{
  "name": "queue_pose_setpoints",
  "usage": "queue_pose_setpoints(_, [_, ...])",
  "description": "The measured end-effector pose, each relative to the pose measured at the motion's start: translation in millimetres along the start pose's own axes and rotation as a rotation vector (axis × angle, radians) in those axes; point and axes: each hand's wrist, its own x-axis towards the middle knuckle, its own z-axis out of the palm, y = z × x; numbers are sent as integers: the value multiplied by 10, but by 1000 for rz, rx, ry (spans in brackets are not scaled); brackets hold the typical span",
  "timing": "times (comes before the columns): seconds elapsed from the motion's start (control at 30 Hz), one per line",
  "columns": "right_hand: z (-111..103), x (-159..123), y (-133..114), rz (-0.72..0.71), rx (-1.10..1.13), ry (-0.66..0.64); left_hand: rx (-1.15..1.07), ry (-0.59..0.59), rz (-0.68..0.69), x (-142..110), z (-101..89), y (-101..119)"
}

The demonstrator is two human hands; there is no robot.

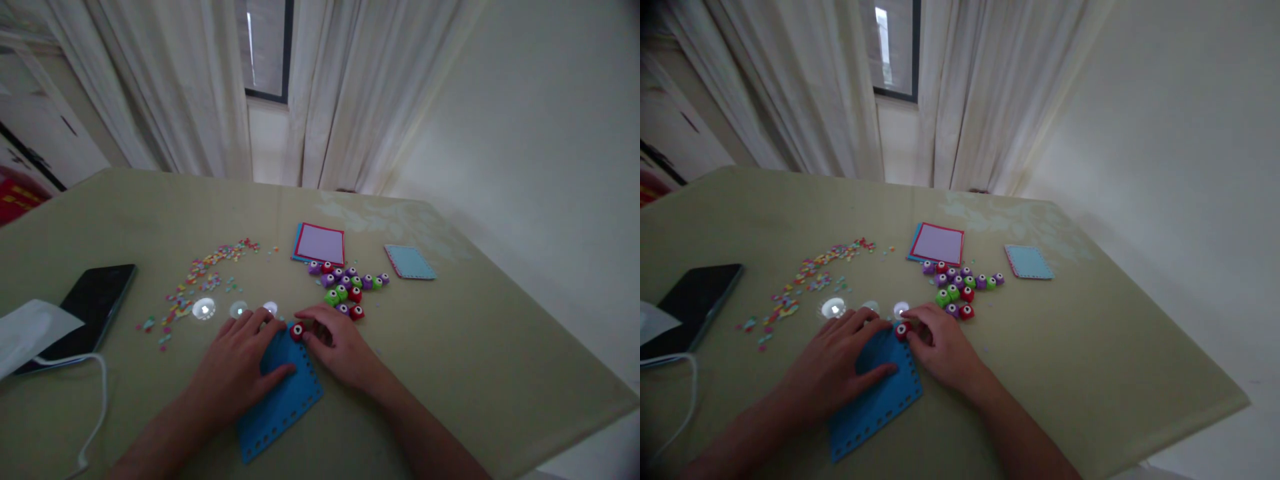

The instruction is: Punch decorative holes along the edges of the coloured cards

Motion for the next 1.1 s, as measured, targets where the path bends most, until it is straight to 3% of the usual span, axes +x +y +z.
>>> queue_pose_setpoints(0.37, [-15,-3,-14,16,-8,-52,-61,-45,-4,29,-12,-88])
queue_pose_setpoints(0.83, [-44,-8,18,74,110,55,-83,-39,12,22,6,-113])
queue_pose_setpoints(1.1, [-23,4,41,66,84,29,-52,-32,16,26,28,-96])
